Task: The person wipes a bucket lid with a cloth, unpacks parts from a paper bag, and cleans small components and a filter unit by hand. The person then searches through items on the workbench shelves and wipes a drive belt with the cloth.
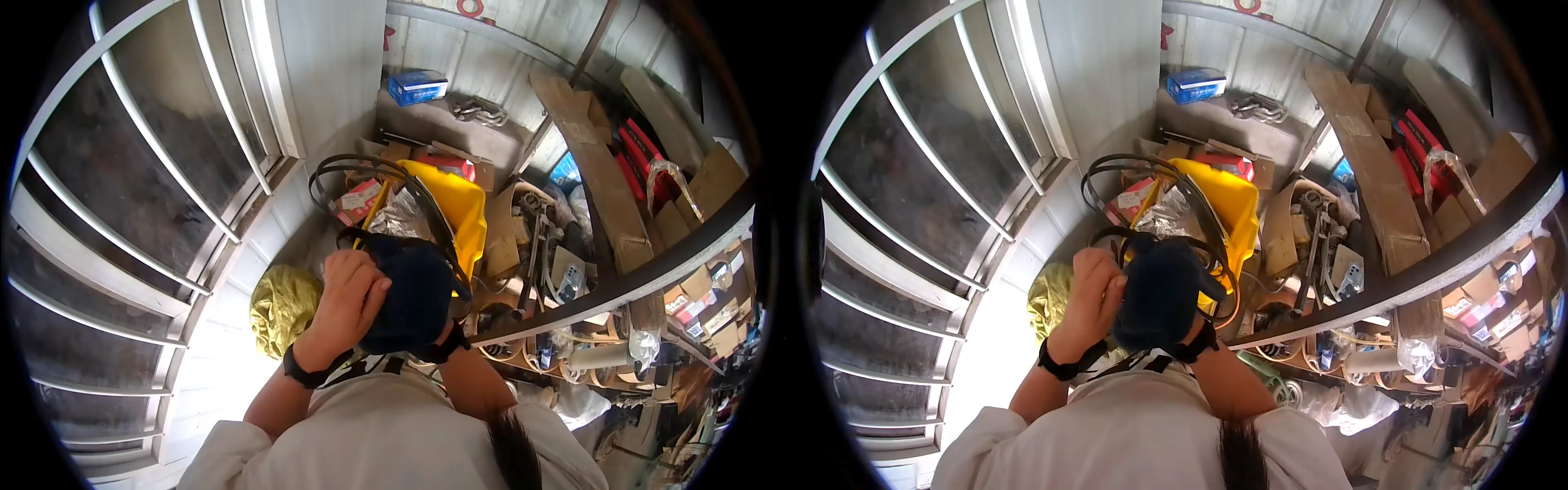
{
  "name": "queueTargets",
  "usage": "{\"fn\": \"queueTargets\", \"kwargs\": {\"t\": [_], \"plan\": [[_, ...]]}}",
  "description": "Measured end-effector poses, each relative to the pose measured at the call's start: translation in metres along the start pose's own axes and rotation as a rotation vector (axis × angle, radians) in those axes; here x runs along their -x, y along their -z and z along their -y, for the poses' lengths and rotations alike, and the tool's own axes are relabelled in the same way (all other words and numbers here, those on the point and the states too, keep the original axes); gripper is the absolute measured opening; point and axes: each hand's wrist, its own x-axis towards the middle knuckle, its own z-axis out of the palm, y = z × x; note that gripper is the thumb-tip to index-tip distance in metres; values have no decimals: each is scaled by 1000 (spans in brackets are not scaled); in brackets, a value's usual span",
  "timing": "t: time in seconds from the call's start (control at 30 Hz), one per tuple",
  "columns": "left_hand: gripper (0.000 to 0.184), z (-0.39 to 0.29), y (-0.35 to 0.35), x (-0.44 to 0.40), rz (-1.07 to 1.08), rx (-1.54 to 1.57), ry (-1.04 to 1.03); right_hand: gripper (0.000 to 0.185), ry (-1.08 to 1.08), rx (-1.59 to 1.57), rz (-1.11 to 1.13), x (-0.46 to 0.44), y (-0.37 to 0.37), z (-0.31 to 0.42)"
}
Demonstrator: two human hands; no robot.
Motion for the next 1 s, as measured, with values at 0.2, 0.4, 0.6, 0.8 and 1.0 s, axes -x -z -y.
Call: {"fn": "queueTargets", "kwargs": {"t": [0.2,0.4,0.6,0.8,1.0], "plan": [[20,-29,43,18,-224,282,115,20,-74,-174,-7,7,9,-31],[13,-16,82,24,43,-230,170,19,-157,-292,-212,17,-12,-50],[41,-37,73,23,-208,-77,174,22,68,-287,-222,-13,19,-5],[42,-82,91,28,-255,-334,122,26,123,183,243,-27,40,6],[18,-50,42,30,-33,-357,270,16,213,-246,27,-19,8,12]]}}
